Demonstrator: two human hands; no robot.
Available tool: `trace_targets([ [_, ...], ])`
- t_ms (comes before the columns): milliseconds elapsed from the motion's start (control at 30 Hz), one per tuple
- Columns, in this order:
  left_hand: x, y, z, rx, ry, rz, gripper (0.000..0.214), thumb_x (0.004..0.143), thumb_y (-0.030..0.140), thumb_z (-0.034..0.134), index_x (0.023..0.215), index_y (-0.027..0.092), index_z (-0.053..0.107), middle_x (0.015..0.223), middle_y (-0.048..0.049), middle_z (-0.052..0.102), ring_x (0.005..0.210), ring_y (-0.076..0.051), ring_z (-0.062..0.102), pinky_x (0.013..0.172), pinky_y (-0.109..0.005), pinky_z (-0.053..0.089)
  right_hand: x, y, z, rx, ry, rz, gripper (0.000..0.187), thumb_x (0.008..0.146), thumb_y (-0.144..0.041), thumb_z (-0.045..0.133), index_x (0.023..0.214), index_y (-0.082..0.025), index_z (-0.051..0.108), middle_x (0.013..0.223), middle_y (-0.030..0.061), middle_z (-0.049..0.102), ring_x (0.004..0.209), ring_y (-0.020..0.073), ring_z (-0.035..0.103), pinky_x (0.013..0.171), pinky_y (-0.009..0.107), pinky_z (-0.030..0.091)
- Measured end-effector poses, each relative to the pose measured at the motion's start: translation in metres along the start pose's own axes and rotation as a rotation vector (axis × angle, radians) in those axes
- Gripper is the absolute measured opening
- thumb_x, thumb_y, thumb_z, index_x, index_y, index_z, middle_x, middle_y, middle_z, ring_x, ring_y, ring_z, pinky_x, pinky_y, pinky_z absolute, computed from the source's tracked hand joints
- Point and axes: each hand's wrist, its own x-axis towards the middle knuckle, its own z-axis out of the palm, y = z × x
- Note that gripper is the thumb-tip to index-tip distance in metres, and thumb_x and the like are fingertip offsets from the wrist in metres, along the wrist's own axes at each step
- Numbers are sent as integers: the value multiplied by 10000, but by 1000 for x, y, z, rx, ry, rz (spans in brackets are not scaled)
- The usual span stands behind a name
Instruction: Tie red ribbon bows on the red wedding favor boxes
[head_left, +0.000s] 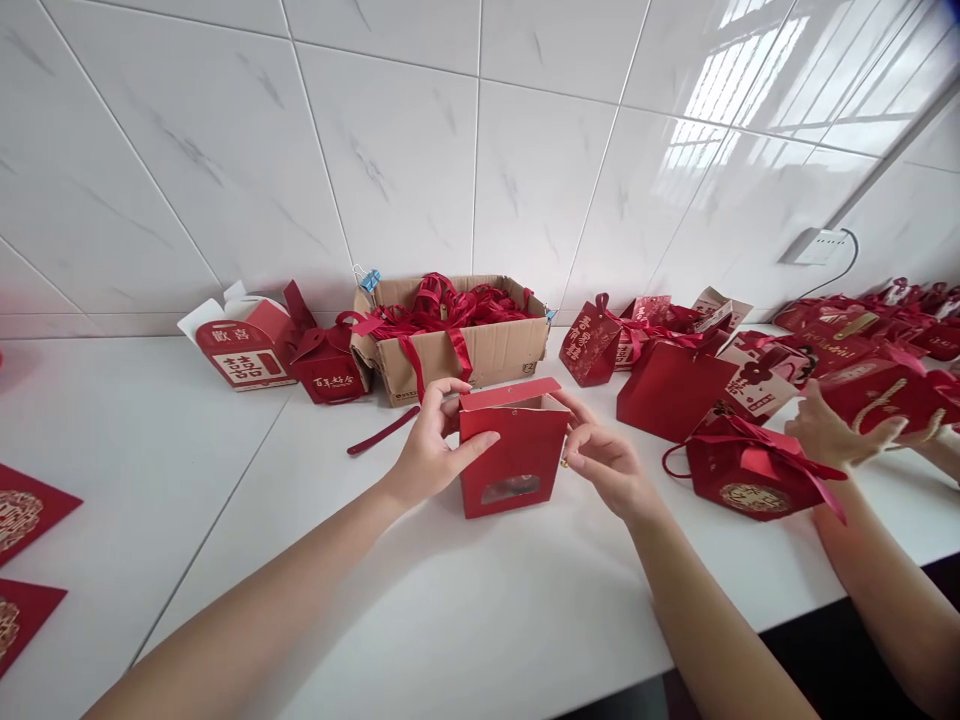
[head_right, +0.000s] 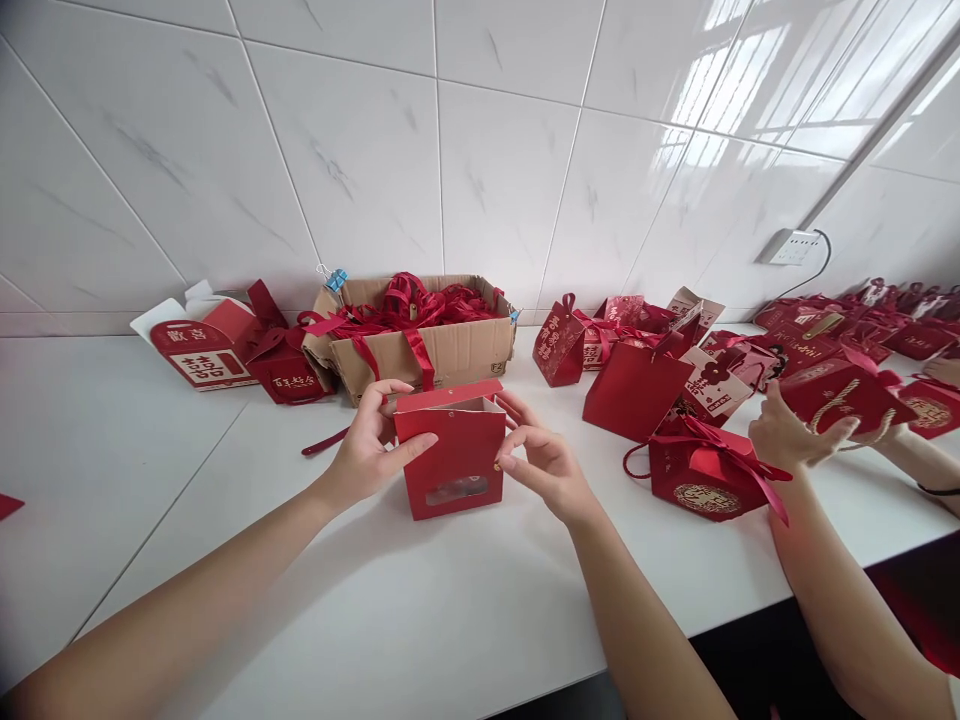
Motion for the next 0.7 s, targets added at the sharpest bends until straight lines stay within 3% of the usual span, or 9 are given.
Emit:
trace_targets([
  [100, 1, -1, -2, -14, -43, -22, 512, 744, 315, 750, 1094, 255, 381, 936, -25, 647, 817, -170, 650, 625, -251, 523, -1, 0, 4, -114, 20, -40, 103, 804, -320, 689, 743, -237, 681, 1554, -10, 284, 1434, 283, 259, 1162, 504, 247],
  [167, 2, -4, -4, -32, -72, -16, 564, 702, 320, 788, 1092, 256, 385, 970, -36, 642, 850, -181, 647, 646, -259, 529, -2, 1, 4, -123, 17, -35, 92, 805, -313, 689, 750, -239, 685, 1544, 0, 309, 1434, 283, 259, 1138, 499, 294],
  [267, 4, -10, -6, -101, -116, 19, 635, 662, 366, 815, 1115, 255, 384, 1051, -69, 622, 925, -203, 631, 698, -280, 529, -2, 2, 4, -82, 20, 0, 88, 814, -303, 678, 757, -237, 676, 1489, 34, 403, 1389, 288, 347, 1041, 477, 419],
  [400, 6, -13, -9, -121, -176, 76, 540, 736, 432, 741, 1150, 236, 455, 1065, -82, 607, 927, -192, 613, 758, -303, 524, -1, 3, 5, -57, 22, -9, 120, 827, -317, 658, 755, -221, 662, 1374, 69, 506, 1232, 266, 511, 950, 440, 479],
  [500, 5, -9, -8, -87, -123, 91, 404, 754, 379, 732, 1068, 220, 532, 1037, -72, 631, 892, -181, 622, 744, -295, 530, 0, 4, 7, -81, 47, -28, 127, 838, -316, 641, 761, -216, 649, 1165, 74, 598, 1109, 235, 567, 901, 411, 493],
  [700, 4, 1, -4, -11, -4, 76, 179, 777, 327, 707, 826, 185, 609, 823, -32, 655, 731, -144, 611, 631, -250, 518, 0, 7, 11, -127, 90, -86, 98, 854, -273, 618, 780, -209, 628, 1076, 70, 578, 973, 198, 579, 864, 390, 481],
])
